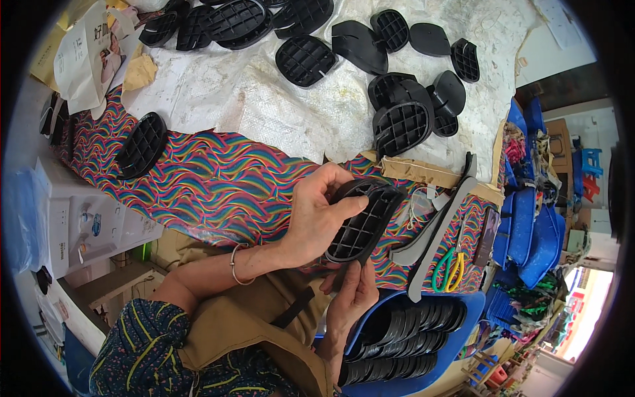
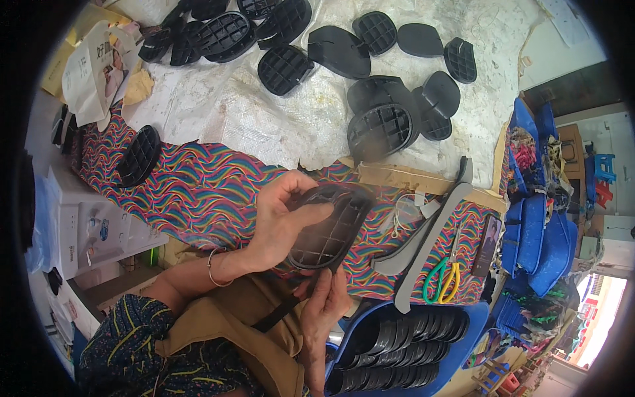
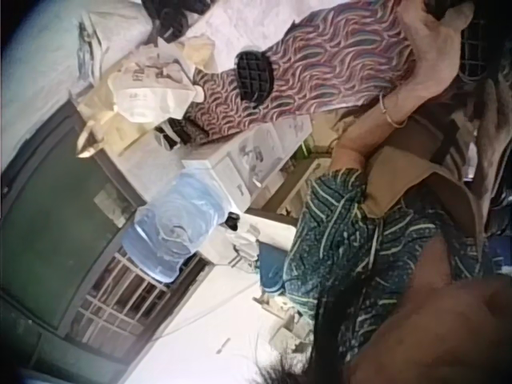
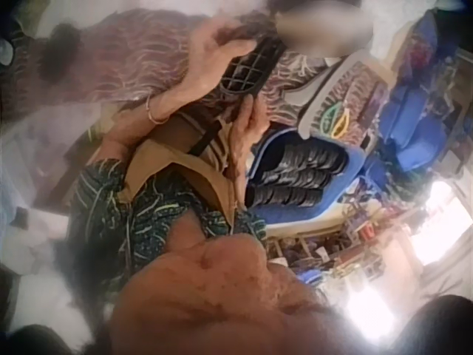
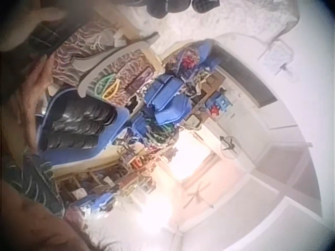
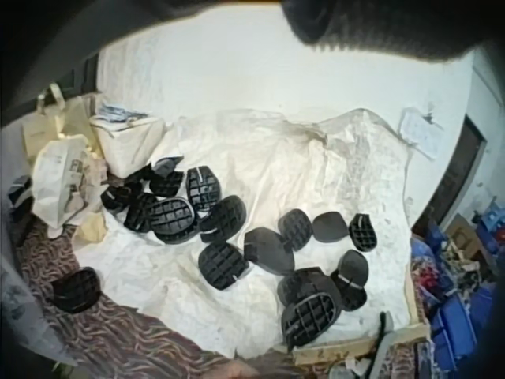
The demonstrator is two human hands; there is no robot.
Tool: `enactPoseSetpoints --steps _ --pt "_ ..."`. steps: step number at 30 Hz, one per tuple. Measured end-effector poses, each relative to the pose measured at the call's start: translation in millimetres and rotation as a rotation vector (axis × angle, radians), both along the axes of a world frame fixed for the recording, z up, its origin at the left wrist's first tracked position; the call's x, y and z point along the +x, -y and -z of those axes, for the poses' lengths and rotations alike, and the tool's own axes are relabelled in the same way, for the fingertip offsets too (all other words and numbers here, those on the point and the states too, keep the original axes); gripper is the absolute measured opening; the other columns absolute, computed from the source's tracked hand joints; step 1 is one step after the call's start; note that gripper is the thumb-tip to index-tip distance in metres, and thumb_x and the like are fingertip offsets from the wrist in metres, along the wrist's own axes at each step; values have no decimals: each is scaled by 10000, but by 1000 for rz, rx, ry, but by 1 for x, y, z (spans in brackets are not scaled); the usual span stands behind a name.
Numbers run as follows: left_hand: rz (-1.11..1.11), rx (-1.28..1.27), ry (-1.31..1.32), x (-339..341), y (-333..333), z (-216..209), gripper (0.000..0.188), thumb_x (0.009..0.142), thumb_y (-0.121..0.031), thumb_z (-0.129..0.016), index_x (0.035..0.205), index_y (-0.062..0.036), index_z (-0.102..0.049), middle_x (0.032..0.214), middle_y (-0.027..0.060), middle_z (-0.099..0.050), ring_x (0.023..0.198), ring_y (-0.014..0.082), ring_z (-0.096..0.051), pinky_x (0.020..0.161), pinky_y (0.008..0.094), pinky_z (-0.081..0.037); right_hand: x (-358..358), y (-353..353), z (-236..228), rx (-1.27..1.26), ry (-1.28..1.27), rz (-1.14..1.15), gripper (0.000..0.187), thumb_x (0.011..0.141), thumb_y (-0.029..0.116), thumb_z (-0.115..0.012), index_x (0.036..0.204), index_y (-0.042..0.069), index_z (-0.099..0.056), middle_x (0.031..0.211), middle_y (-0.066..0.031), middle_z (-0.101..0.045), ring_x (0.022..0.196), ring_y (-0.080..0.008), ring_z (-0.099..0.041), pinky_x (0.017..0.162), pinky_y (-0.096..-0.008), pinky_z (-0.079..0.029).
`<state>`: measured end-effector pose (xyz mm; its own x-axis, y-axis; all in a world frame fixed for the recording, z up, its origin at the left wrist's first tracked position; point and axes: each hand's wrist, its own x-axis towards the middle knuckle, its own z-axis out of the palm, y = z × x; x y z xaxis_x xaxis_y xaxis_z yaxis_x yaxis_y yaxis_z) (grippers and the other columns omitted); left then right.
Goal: The person assembles black plastic shoe components by hand. They pick up a grid-like sole piece and a curved side piece, align them, and press them together to form a unit. The person repeats this process for multiple pairs of components, placing the finished assemblies on a white cloth on the table.
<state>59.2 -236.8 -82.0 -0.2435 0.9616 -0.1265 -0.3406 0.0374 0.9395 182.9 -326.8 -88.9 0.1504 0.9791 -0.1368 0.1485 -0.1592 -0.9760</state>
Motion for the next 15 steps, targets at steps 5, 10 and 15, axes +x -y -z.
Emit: enactPoseSetpoints --steps 5,10,15 --pt "-86 95 24 10 9 0 165 862 -16 -692 938 -23 -545 792 -9 -564 697 29 -506 596 214 -417 8 1 1 -61 -162 31 308 1037 82 -445 1300 -30 -558 686 -24 -558 507 -91 -539 455 -227 -401" --pt "-125 102 80 24 28 0 224 899 -13 -642 1036 -55 -470 884 -4 -470 777 48 -436 671 223 -396 15 -7 -8 -89 -227 44 324 1017 70 -499 1317 -25 -574 687 -14 -579 515 -65 -515 460 -220 -398" --pt "236 227 -216 -4 42 4 465 891 -54 -682 1209 -45 -343 1047 62 -468 949 116 -483 862 298 -422 36 -21 -15 -31 -128 3 304 998 70 -552 1274 -40 -617 790 -53 -668 585 -61 -554 535 -225 -463"
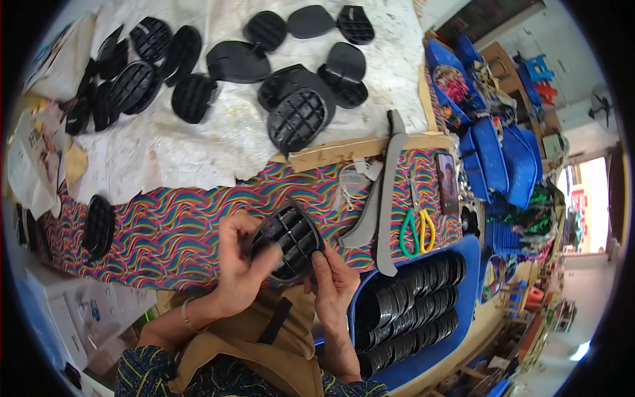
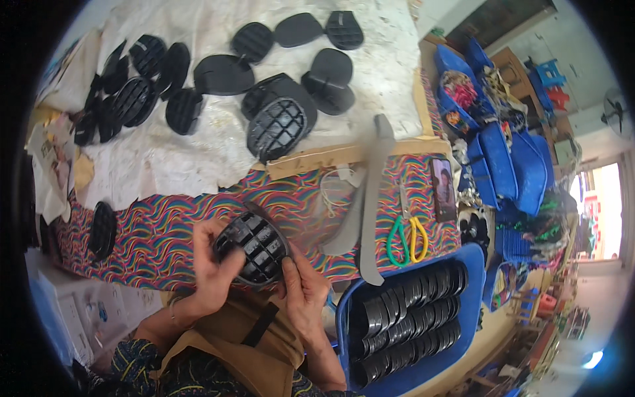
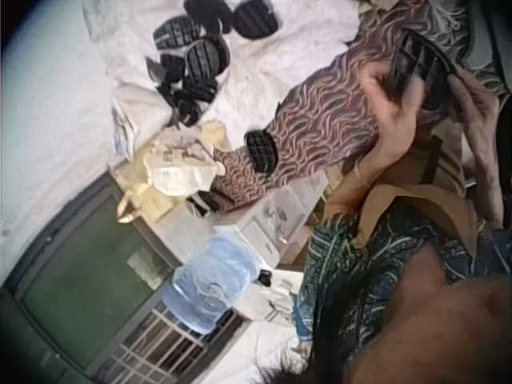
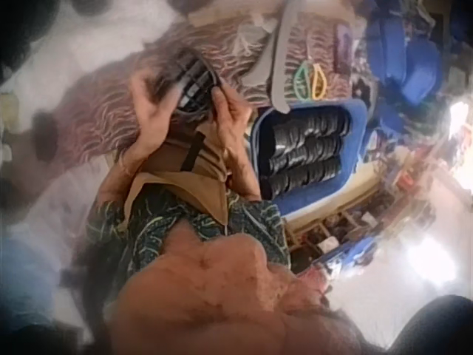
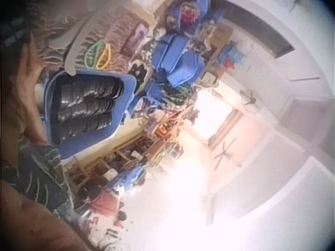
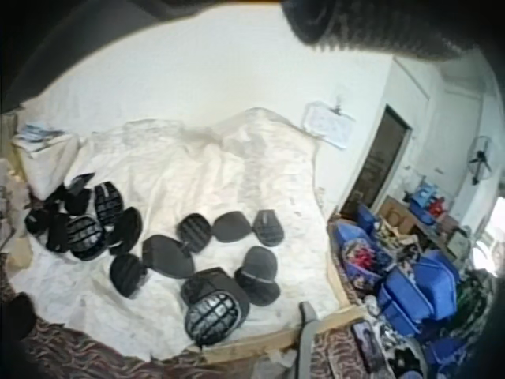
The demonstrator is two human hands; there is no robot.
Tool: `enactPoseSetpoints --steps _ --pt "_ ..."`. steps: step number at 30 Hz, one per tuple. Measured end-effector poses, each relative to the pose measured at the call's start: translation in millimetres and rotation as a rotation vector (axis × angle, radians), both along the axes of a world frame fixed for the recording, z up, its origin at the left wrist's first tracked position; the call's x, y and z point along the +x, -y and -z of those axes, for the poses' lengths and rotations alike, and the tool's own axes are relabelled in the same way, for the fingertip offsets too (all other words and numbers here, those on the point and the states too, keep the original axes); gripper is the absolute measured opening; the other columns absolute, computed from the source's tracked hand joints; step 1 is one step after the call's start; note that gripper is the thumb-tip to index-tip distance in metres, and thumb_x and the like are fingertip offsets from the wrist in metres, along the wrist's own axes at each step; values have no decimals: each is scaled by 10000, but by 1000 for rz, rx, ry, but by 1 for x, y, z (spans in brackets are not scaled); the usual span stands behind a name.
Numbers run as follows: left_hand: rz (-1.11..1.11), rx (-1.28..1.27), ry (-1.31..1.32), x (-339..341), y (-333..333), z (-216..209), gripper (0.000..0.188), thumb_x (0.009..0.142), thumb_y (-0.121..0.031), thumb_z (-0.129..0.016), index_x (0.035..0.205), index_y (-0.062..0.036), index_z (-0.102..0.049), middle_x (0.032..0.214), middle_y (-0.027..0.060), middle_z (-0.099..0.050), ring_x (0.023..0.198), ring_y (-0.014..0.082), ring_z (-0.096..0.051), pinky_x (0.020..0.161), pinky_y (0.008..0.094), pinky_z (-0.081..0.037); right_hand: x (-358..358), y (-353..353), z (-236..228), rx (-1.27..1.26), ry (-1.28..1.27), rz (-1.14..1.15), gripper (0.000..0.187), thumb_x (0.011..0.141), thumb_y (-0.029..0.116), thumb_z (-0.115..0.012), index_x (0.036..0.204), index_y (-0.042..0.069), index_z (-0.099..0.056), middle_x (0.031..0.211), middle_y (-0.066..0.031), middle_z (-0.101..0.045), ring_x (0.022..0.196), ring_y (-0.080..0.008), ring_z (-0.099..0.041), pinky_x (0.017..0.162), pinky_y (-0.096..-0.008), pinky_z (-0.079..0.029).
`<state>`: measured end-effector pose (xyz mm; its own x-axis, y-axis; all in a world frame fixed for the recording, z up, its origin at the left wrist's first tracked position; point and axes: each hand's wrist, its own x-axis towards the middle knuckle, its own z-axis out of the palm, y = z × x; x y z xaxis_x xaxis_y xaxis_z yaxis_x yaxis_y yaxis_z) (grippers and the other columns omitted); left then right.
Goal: The person assembles black plastic shoe components by hand. They pick up a grid-like sole piece and a curved side piece, align them, and press them together to form a unit. The person repeats this process for multiple pairs of components, placing the finished assemblies on a white cloth on the table.
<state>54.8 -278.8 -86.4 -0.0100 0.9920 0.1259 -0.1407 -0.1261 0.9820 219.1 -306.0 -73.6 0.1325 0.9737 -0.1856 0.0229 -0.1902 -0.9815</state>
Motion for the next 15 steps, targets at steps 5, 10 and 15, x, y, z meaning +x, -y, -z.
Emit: enactPoseSetpoints --steps 5,10,15 --pt "324 84 -407 -66 -7 -23 566 862 -259 -696 1298 31 -480 1281 131 -511 1168 220 -516 1001 364 -405 24 -3 -6 147 322 -118 310 930 17 -605 1231 -52 -625 1022 -226 -706 868 -240 -720 734 -306 -547" --pt "261 -84 -353 -120 -39 -40 538 947 -369 -592 1344 -10 -532 1197 154 -624 983 211 -625 880 355 -482 29 -13 2 549 453 -331 321 880 -17 -622 1198 -54 -638 719 -105 -643 560 -230 -614 507 -322 -469" --pt "1211 -444 -525 -61 -87 -52 775 810 -189 -800 1453 -17 -404 1221 166 -644 1031 237 -645 915 366 -496 3 -30 -20 563 656 -675 251 792 27 -617 1027 -7 -538 750 -123 -593 634 -311 -634 523 -416 -495"
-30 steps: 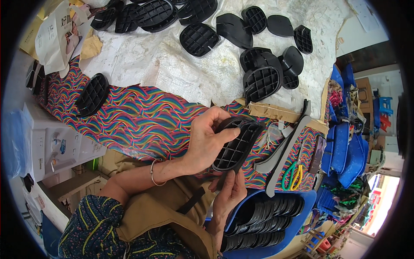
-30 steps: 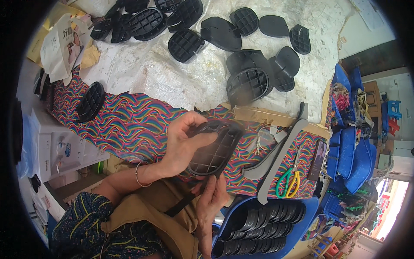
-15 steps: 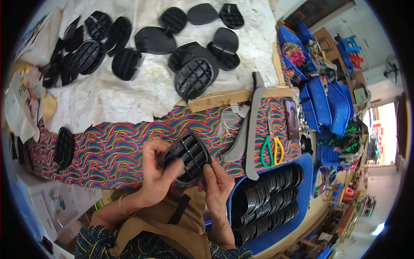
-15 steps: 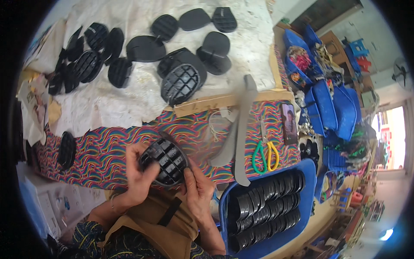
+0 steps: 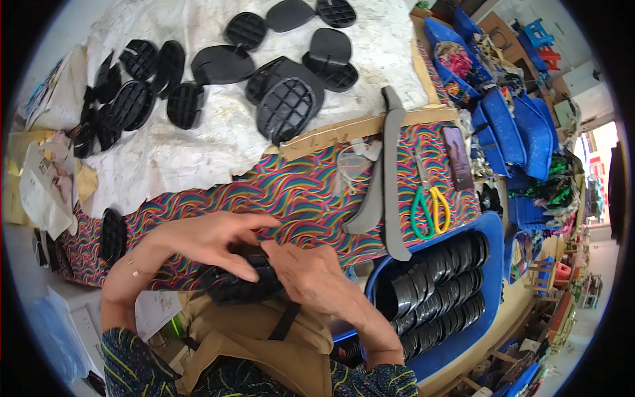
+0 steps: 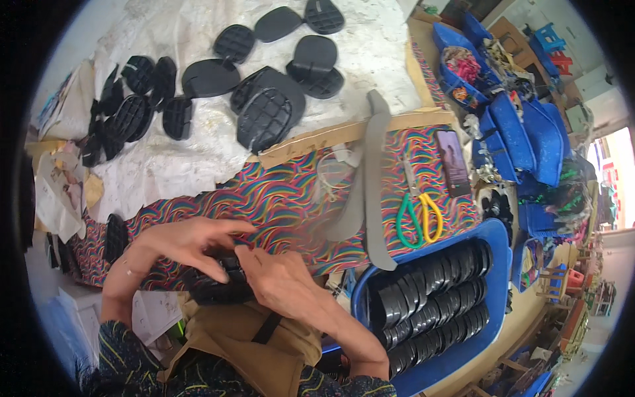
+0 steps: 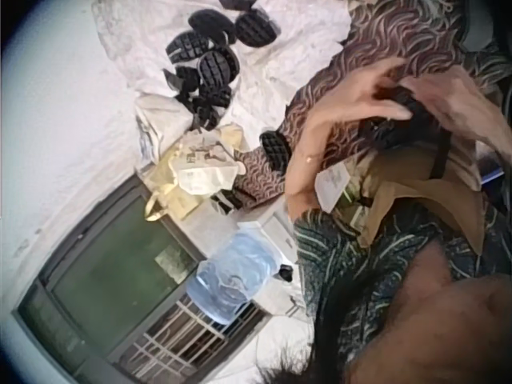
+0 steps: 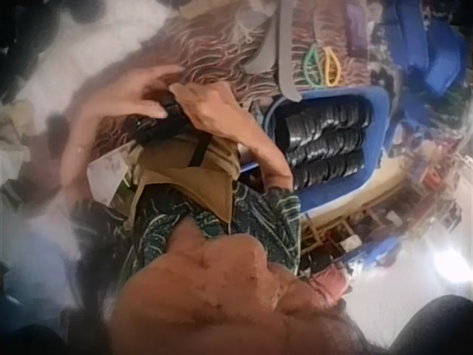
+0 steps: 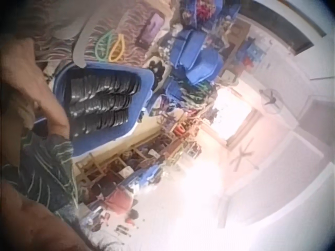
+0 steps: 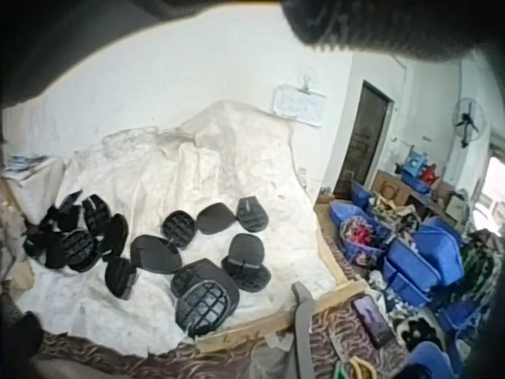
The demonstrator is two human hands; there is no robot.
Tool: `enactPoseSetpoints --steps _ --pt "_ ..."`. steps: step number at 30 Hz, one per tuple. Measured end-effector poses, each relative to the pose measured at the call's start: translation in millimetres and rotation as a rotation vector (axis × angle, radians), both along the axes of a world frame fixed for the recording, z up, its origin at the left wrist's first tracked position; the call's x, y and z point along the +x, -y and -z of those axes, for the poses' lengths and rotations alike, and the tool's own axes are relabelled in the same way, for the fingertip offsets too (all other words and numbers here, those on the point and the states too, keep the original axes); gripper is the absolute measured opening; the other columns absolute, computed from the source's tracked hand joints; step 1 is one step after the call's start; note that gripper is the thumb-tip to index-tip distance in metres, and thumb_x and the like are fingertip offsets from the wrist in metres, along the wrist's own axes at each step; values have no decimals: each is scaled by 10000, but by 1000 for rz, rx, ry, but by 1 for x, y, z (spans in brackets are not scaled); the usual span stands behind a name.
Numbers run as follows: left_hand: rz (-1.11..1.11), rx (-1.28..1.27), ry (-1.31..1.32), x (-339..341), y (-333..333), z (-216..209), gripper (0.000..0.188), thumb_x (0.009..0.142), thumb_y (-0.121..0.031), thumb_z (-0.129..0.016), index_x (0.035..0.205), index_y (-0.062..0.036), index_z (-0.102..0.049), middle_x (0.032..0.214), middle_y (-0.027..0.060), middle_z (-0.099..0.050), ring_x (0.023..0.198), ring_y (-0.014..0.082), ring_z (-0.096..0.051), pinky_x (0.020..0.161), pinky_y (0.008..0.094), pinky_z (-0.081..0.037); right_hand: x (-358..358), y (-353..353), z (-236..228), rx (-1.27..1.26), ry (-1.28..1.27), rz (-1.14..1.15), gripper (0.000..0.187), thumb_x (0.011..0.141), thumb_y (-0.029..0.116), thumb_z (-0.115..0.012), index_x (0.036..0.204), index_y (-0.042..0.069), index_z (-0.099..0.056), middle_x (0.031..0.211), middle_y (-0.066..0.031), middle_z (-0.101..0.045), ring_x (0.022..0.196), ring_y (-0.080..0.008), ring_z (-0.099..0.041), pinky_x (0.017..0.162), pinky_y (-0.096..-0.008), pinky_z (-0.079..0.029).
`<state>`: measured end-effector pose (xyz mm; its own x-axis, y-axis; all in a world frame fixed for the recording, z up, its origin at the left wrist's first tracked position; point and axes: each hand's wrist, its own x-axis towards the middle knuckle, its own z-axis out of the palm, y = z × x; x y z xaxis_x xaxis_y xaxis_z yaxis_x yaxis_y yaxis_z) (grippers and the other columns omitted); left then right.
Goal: The person assembles black plastic shoe components by hand. They pick up a grid-like sole piece and a curved side piece, align them, and press them together to form a unit. The person repeats this process for multiple pairs of components, placing the finished assemblies on a white cloth on the table.
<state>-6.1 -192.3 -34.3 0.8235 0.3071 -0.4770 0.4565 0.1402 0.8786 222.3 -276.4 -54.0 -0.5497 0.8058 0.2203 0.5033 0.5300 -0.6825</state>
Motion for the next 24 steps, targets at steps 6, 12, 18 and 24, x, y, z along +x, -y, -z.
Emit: enactPoseSetpoints --steps 6,12,18,24 --pt "-7 325 43 22 18 10 776 784 -158 -789 1427 -8 -379 1099 209 -662 940 344 -676 813 402 -515 27 -3 -11 -524 -39 114 447 859 182 -730 1247 4 -598 914 -135 -711 705 -235 -693 645 -340 -537" --pt "12 544 -117 29 34 -5 761 787 -104 -737 1429 10 -346 671 174 -613 629 385 -620 558 465 -445 74 1 20 -1097 -369 -66 294 964 260 -644 1165 46 -619 789 -11 -623 734 -92 -587 676 -251 -454" --pt "-38 607 -27 24 39 -1 789 786 -82 -719 1466 -37 -320 652 151 -602 615 360 -630 526 458 -443 80 -2 5 -1329 -672 -42 208 942 149 -685 1086 21 -607 820 64 -552 756 -8 -474 654 -185 -368" --pt "46 716 -8 27 44 -3 896 701 10 -647 1499 -7 -239 700 168 -619 634 363 -637 543 462 -466 82 7 0 -1373 -585 109 183 913 40 -677 1078 29 -599 796 52 -575 738 0 -515 631 -172 -380"
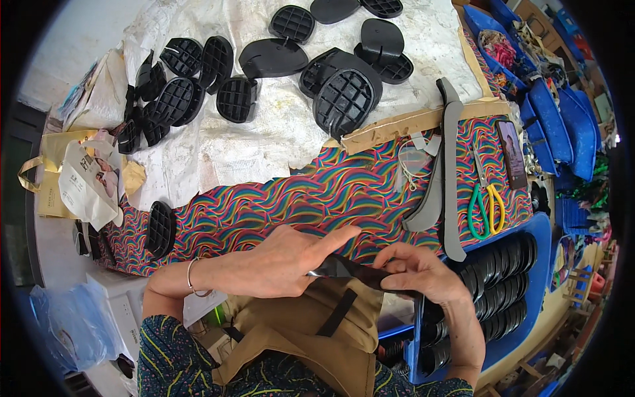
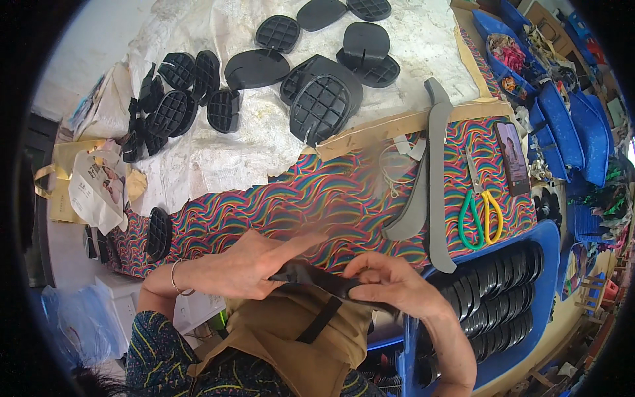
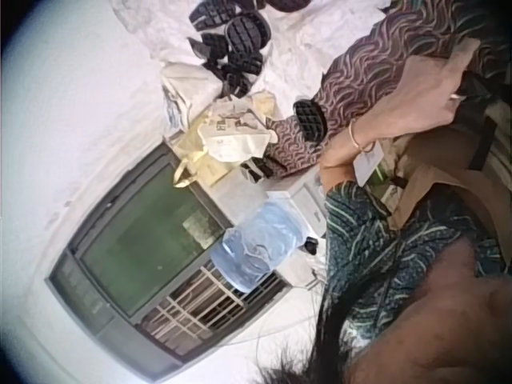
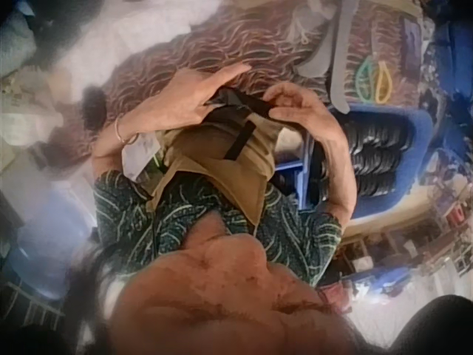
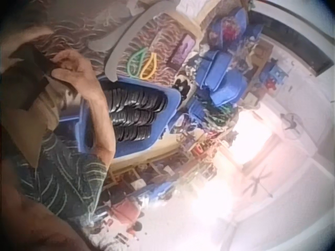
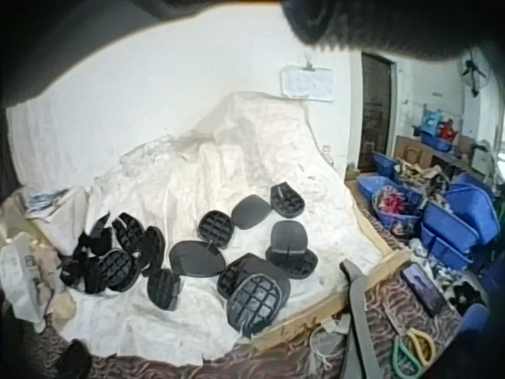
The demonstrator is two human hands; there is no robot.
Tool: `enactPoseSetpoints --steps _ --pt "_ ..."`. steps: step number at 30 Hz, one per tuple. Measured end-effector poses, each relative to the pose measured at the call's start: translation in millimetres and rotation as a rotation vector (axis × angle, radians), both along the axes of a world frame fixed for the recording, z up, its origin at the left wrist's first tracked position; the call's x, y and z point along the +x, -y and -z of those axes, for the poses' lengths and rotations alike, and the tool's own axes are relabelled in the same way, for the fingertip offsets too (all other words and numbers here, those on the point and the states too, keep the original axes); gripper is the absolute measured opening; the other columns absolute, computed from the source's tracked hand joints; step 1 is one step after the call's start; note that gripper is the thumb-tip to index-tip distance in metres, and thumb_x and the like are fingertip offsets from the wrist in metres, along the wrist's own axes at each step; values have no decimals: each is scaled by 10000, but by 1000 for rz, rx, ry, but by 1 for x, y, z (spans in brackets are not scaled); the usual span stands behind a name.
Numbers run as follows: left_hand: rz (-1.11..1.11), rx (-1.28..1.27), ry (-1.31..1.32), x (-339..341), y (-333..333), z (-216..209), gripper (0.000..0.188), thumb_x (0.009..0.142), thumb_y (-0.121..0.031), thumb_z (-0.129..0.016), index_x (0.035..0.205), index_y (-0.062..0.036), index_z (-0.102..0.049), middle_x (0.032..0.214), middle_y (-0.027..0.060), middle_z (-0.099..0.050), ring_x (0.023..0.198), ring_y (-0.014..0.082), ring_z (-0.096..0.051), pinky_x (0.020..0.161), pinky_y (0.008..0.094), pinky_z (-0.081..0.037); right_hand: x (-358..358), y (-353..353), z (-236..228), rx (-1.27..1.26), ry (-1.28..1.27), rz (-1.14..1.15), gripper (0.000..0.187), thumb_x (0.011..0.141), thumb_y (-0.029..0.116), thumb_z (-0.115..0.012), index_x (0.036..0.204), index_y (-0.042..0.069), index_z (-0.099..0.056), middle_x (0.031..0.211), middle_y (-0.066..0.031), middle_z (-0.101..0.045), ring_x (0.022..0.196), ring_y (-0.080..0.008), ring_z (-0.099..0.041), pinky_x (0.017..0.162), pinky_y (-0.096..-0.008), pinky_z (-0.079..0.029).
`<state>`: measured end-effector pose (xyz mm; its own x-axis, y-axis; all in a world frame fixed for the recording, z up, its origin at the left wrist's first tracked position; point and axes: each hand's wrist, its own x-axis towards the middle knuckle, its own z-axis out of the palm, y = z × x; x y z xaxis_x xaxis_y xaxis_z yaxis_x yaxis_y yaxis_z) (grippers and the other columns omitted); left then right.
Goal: The person assembles black plastic shoe components by hand. They pick up a grid-like sole piece and a curved side piece, align them, and press them together to form a unit. The person repeats this process for multiple pairs of components, placing the finished assemblies on a white cloth on the table.
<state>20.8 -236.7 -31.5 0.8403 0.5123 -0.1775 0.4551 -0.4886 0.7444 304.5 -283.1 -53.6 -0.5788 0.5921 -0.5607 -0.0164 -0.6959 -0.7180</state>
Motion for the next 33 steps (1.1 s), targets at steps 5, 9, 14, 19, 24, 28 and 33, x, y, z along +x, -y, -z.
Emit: enactPoseSetpoints --steps 5,9,14,19,24,28,33 --pt "15 -129 -78 5 22 2 936 745 -53 -696 1536 -55 -195 902 196 -663 735 375 -663 590 446 -516 14 -18 -54 337 162 142 181 880 -49 -667 1027 32 -600 761 44 -589 685 -3 -528 586 -180 -382" --pt "-157 -379 129 7 20 -14 858 836 -11 -694 1541 -96 -213 1076 191 -665 785 359 -684 672 418 -543 22 -16 -52 348 135 175 166 875 -42 -692 999 26 -606 734 46 -590 649 -4 -522 574 -177 -377" --pt "-282 -240 436 4 23 -8 616 838 21 -701 1404 -63 -475 1221 132 -663 910 288 -716 766 341 -559 17 -1 -19 286 -35 299 147 885 -22 -699 996 18 -612 777 29 -600 672 -12 -532 581 -175 -384" --pt "-352 -250 526 0 25 -6 373 852 11 -707 1219 -22 -648 1143 122 -701 925 213 -718 785 301 -556 1 16 -6 284 -110 418 160 886 -29 -693 1014 21 -608 806 16 -619 702 -25 -566 600 -170 -398" --pt "-486 -337 518 0 28 -4 318 843 10 -728 1157 -1 -675 1102 123 -710 914 163 -702 794 277 -550 -16 29 12 159 -238 562 168 878 -10 -706 1001 28 -599 863 -4 -639 741 -50 -599 656 -191 -463" --pt "-561 -295 564 4 28 -1 300 846 1 -735 1139 11 -671 1095 127 -702 971 169 -679 835 281 -532 -32 42 30 81 -365 682 181 878 9 -705 1015 29 -589 876 -23 -651 739 -67 -606 674 -207 -480" --pt "-656 -341 598 14 27 4 321 842 3 -741 1150 16 -650 1119 113 -671 1005 171 -659 872 286 -516 -67 54 40 43 -501 843 173 914 62 -672 1029 44 -544 758 -22 -599 606 -83 -530 582 -225 -432"
